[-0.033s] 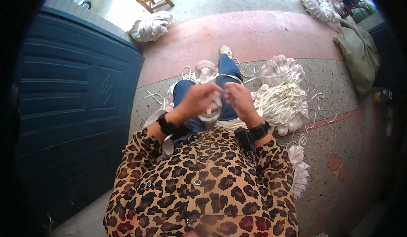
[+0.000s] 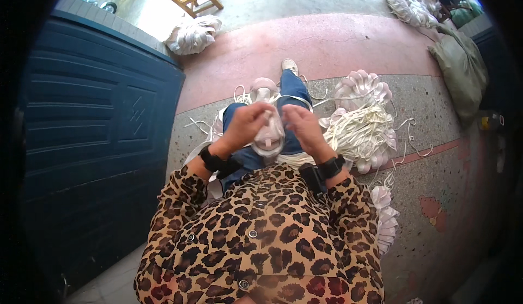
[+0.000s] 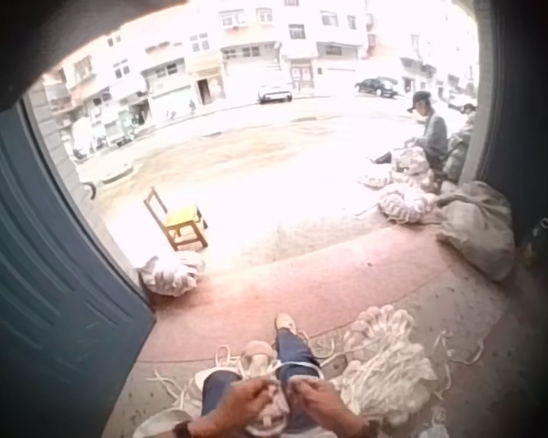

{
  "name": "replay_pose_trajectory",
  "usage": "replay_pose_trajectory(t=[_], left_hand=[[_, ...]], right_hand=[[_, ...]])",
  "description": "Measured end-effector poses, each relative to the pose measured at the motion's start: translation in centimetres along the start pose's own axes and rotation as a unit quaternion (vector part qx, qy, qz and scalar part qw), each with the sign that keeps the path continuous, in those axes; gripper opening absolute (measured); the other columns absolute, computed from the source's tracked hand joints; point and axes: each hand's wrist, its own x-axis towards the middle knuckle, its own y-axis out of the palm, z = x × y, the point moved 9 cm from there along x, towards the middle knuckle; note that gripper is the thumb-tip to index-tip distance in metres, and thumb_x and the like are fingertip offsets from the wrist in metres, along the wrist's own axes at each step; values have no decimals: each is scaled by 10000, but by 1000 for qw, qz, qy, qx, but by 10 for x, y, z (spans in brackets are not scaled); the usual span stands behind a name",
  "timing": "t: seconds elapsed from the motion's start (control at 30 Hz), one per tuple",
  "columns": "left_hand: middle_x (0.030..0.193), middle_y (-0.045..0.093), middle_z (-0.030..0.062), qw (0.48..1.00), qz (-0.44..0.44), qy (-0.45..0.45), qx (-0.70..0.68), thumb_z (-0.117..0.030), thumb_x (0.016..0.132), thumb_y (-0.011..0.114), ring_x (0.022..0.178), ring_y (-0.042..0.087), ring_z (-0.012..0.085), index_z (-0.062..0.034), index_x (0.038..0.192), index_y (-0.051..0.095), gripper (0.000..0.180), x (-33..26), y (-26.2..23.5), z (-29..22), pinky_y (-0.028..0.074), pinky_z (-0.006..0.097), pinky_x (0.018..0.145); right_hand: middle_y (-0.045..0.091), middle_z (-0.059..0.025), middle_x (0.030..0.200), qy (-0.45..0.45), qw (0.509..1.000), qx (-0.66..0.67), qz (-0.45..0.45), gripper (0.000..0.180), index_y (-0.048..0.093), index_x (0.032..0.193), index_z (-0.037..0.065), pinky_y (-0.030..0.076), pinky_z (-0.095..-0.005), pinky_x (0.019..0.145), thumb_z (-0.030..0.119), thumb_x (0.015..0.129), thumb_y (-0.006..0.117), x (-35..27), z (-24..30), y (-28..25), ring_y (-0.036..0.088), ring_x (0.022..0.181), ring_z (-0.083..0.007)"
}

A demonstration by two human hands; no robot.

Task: Lacing white athletic shoe uppers as part of a manufacturing process.

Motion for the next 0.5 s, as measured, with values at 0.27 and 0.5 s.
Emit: replay_pose_trajectory(t=[0.27, 0.5], left_hand=[[786, 664, 85, 988, -126, -82, 22, -166, 997, 613, 721, 587, 106, 36, 1053, 688, 222, -29, -24, 47, 477, 281, 662], [889, 633, 245, 976, -129, -7, 178, -178, 995, 543, 819, 617, 463, 9, 927, 607, 209, -32, -15, 42, 481, 529, 682]], right_hand=[[599, 53, 867, -143, 977, -157, 25, 294, 711, 1170, -22, 412, -185, 682, 212, 996, 670, 6, 9, 62, 485, 764, -36], [684, -81, 928, -275, 909, -311, 32, 262, 712, 1147, -28, 488, -261, 774, 162, 971, 676, -9, 25, 76, 634, 859, -143]])
